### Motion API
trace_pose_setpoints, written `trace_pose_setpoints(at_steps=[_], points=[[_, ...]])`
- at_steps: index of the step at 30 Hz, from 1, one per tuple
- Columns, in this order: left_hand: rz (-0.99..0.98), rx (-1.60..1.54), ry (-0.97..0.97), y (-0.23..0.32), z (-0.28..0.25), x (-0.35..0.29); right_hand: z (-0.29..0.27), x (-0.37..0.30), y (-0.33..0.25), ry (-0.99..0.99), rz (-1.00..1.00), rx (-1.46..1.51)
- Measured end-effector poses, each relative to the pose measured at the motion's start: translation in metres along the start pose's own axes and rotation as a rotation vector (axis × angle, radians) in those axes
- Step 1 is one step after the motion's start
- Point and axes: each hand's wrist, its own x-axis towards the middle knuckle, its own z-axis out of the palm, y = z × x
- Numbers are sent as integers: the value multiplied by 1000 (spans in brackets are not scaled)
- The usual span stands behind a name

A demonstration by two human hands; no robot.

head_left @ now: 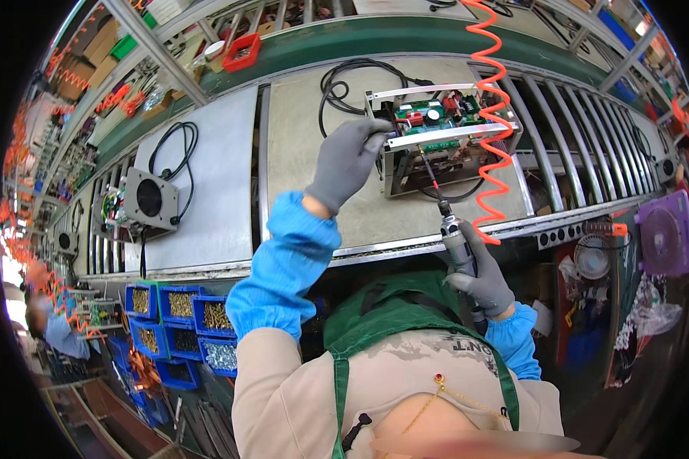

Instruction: Assembling and securing internal components of an electronic device using a pneumatic screwdriver on an assembly line.

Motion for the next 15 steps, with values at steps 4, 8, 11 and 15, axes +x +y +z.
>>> trace_pose_setpoints(at_steps=[4,8,11,15], points=[[231,340,-179,-8,15,37,27,-12,-28,-11,139,880],[144,535,-434,-11,21,60,46,-5,-30,96,140,539],[143,648,-605,-5,21,77,48,-5,-29,70,110,622],[217,780,-792,-2,26,95,49,-6,-30,86,138,598]])
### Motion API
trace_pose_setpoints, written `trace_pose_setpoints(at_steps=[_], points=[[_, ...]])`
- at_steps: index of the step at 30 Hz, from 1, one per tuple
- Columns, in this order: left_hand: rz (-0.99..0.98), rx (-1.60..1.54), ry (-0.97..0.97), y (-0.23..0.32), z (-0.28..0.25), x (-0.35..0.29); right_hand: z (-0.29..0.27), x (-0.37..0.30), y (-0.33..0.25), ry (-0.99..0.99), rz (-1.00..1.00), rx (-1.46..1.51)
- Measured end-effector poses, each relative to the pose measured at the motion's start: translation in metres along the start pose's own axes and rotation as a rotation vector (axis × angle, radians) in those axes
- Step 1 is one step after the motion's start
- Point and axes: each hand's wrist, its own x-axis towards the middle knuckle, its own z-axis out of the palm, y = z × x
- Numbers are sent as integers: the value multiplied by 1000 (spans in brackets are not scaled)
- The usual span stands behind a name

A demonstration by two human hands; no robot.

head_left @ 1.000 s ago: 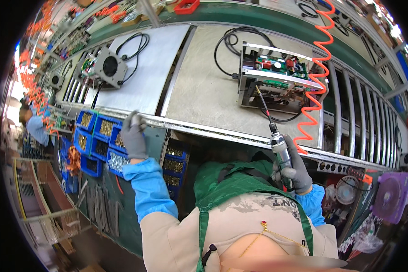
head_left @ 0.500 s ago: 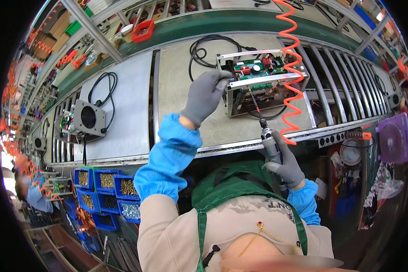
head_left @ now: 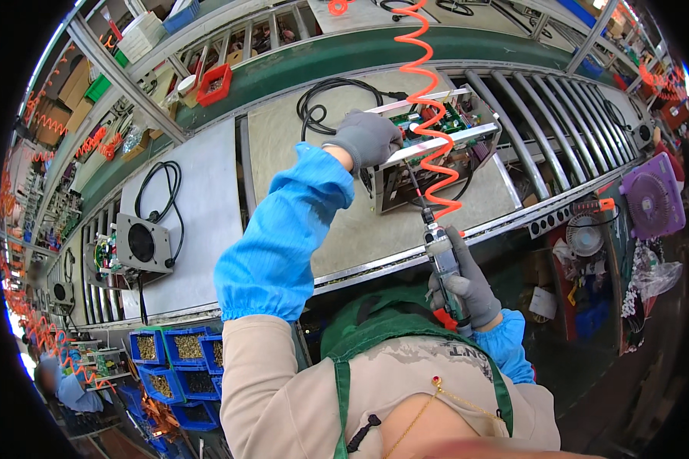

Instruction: Assembling and securing internal components of an electronic device using a pneumatic screwdriver on an assembly line.

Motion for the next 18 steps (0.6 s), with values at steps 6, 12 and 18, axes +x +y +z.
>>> trace_pose_setpoints(at_steps=[6,12,18], points=[[10,-179,-89,-5,2,6,0,0,0,21,29,-121],[41,-316,-117,-9,-2,3,1,0,-4,36,21,-108],[87,-123,-187,12,-15,-11,-2,-1,0,26,23,-93]])
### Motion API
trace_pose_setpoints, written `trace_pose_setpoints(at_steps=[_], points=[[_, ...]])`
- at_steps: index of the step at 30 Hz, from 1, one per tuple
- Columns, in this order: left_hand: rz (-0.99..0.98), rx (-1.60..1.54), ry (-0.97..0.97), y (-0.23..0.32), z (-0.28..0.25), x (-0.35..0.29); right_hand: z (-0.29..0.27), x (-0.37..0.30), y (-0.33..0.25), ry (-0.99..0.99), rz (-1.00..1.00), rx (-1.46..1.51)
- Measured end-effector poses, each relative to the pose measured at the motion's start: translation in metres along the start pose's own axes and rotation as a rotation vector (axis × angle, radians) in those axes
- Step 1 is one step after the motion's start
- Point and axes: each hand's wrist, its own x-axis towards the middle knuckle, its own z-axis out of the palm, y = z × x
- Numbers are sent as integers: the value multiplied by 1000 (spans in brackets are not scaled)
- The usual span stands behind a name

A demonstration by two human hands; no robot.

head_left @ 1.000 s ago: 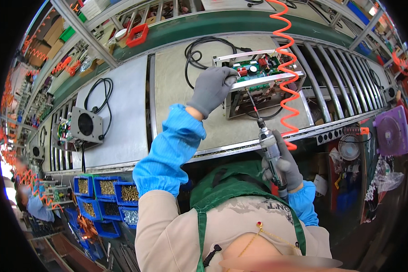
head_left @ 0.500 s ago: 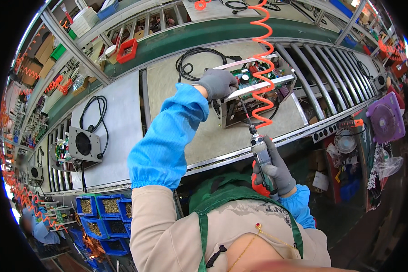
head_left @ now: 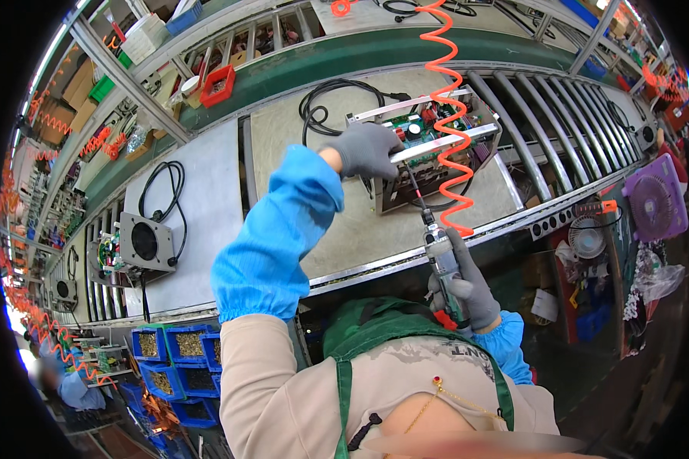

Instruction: Assembling and securing internal components of an electronic device using a pneumatic screwdriver on an assembly line.

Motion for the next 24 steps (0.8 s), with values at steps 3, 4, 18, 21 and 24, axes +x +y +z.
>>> trace_pose_setpoints(at_steps=[3,4,18,21,24], points=[[-104,75,172,7,26,2,-5,1,11,-137,-85,391],[-179,78,239,6,32,4,-1,2,8,-80,-67,242],[-152,68,354,7,40,-1,14,4,-1,36,-40,-42],[-140,29,333,8,39,-2,17,4,-3,63,-25,-82],[-154,70,297,8,40,-2,17,4,-3,81,-24,-86]])
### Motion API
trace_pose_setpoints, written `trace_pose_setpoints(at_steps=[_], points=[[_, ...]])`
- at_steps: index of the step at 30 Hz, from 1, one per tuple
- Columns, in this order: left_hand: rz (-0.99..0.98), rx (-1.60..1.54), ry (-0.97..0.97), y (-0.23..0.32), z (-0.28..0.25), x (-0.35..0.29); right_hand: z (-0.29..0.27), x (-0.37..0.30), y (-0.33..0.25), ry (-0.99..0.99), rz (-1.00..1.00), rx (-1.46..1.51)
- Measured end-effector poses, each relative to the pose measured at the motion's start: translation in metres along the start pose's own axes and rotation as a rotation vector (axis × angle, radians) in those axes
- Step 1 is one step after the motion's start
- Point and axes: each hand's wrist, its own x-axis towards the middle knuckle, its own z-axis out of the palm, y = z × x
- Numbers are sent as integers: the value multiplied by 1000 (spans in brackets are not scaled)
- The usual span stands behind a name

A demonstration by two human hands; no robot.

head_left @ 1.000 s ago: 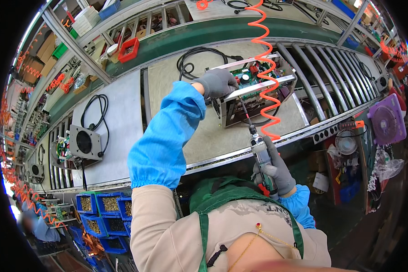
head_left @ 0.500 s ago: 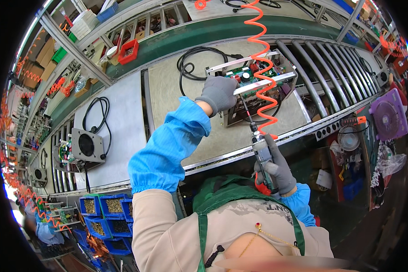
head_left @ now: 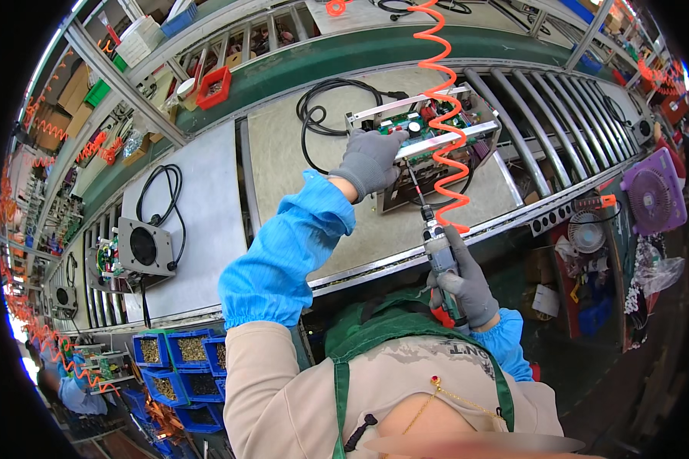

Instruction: Assembling and securing internal components of an electronic device using a pneumatic screwdriver on an assembly line.

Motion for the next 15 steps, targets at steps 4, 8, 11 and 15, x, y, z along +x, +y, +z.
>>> trace_pose_setpoints(at_steps=[4,8,11,15], points=[[68,3,85,-4,9,-1,-1,0,1,3,-22,-15],[40,32,72,12,2,-5,-11,-3,-1,-66,-15,81],[359,195,586,47,30,-30,-25,-11,-8,-88,-90,-250],[554,27,296,94,56,-73,-50,-30,-46,-165,-365,-1381]])
